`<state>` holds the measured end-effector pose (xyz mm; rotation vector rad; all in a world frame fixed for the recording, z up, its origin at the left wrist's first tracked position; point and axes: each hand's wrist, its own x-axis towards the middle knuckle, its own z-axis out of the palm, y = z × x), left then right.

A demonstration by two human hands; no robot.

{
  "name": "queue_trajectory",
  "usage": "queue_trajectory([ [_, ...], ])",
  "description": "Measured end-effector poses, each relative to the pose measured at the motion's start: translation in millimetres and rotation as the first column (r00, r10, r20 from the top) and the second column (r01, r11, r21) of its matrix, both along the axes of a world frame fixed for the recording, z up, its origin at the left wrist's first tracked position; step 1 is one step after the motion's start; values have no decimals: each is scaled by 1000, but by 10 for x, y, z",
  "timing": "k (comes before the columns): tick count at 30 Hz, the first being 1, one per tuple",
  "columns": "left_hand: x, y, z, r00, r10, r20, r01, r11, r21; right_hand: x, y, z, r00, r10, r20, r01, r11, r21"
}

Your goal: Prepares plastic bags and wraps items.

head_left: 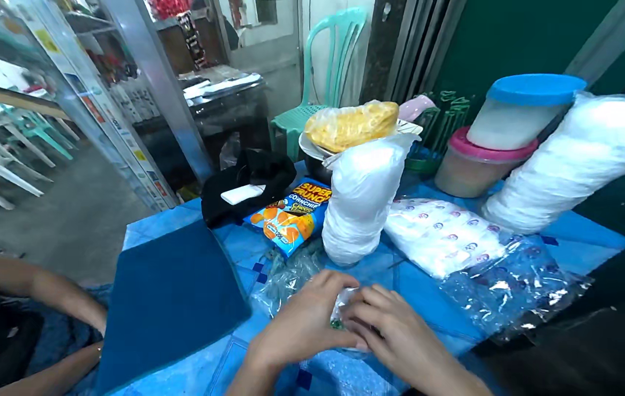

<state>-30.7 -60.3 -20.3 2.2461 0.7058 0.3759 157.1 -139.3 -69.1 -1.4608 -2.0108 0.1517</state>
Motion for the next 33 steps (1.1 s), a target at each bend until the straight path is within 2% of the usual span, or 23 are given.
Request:
queue_trajectory([
  [4,95,-27,-60,996,60,-61,-54,995,89,71,-17,141,990,-41,-135,47,998,47],
  [7,97,-13,-50,995,67,-73,-59,992,109,76,-57,223,975,-82,-207,99,993,72],
  [12,73,59,-119,995,55,-81,-48,994,95,207,-97,435,896,-153,-416,196,979,61],
  [14,63,74,-127,996,68,-52,-65,996,60,255,-91,470,860,-130,-494,153,988,7],
  [16,54,69,-123,995,96,8,-96,995,25,300,-96,444,831,-72,-551,34,996,-79],
  [18,43,67,-123,988,128,84,-131,991,29,345,-87,387,838,33,-545,-104,990,-99],
  [20,18,78,-132,986,133,104,-139,989,46,377,-64,317,880,107,-463,-147,988,-52],
  [22,-4,99,-143,990,123,74,-127,991,53,407,-49,264,893,97,-439,-95,995,25],
  [25,8,78,-148,992,98,84,-104,992,69,432,-38,206,870,-15,-493,48,997,54],
  [29,78,-12,-92,942,78,325,-74,997,-24,365,-13,97,848,-30,-530,61,997,41],
  [31,123,-22,-128,866,156,475,-136,988,-76,283,-20,62,835,-15,-551,56,997,58],
  [33,132,-21,-118,798,246,550,-169,967,-188,206,-14,11,828,52,-558,27,991,132],
])
